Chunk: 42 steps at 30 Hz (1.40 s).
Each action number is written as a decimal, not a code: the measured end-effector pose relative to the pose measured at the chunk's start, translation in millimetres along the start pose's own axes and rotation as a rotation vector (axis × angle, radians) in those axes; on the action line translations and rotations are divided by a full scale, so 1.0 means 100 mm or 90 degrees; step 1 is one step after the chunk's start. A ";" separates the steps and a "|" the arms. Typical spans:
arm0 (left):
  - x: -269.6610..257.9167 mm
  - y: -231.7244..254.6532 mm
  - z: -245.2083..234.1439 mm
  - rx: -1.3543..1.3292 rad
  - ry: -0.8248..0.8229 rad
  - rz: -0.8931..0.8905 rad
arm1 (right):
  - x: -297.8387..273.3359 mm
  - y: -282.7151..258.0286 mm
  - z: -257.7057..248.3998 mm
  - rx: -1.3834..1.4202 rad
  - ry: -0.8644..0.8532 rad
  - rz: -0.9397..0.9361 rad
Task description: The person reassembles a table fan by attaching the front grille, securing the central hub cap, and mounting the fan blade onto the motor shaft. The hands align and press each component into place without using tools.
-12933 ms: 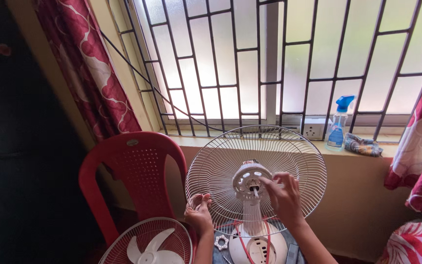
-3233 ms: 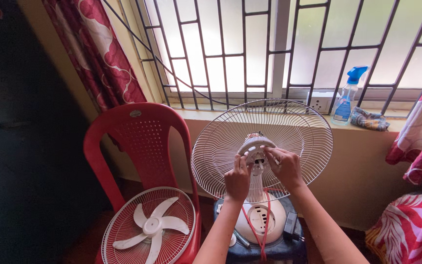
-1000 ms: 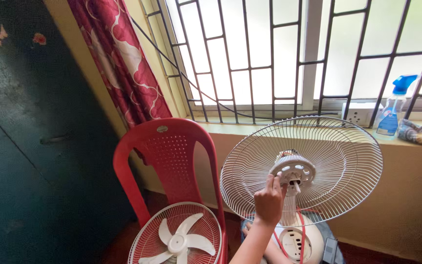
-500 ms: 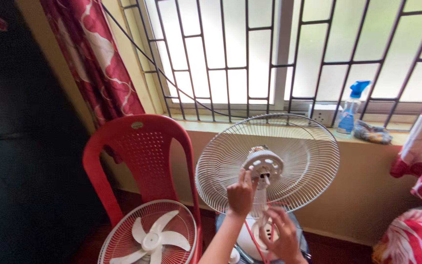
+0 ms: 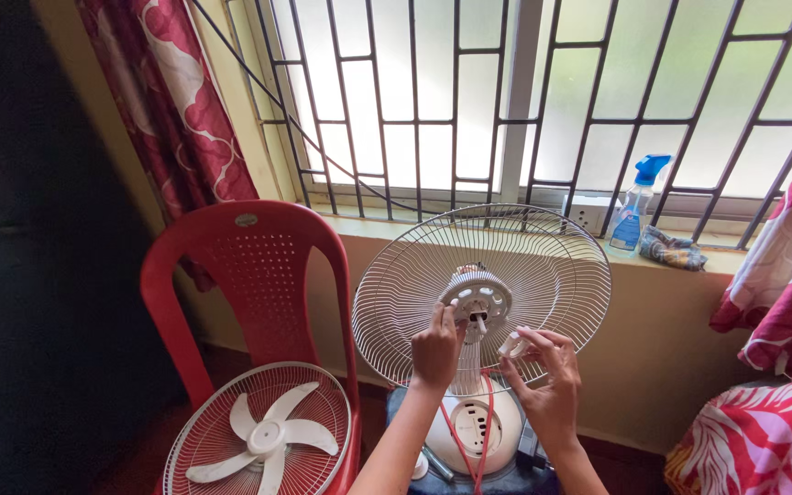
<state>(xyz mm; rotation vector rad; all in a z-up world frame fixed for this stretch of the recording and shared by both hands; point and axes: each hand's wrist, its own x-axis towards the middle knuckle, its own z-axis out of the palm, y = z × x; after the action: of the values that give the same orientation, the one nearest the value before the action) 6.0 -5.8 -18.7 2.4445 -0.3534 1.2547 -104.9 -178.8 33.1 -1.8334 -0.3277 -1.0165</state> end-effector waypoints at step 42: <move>0.07 0.00 -0.11 0.080 -0.005 0.057 | 0.18 -0.13 0.42 -0.083 -0.043 0.012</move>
<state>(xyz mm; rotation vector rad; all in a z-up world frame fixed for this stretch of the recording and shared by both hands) 2.3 -1.6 -7.0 2.5643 -0.4011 1.3422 -80.9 -140.6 47.3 -1.9879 -0.2889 -0.9843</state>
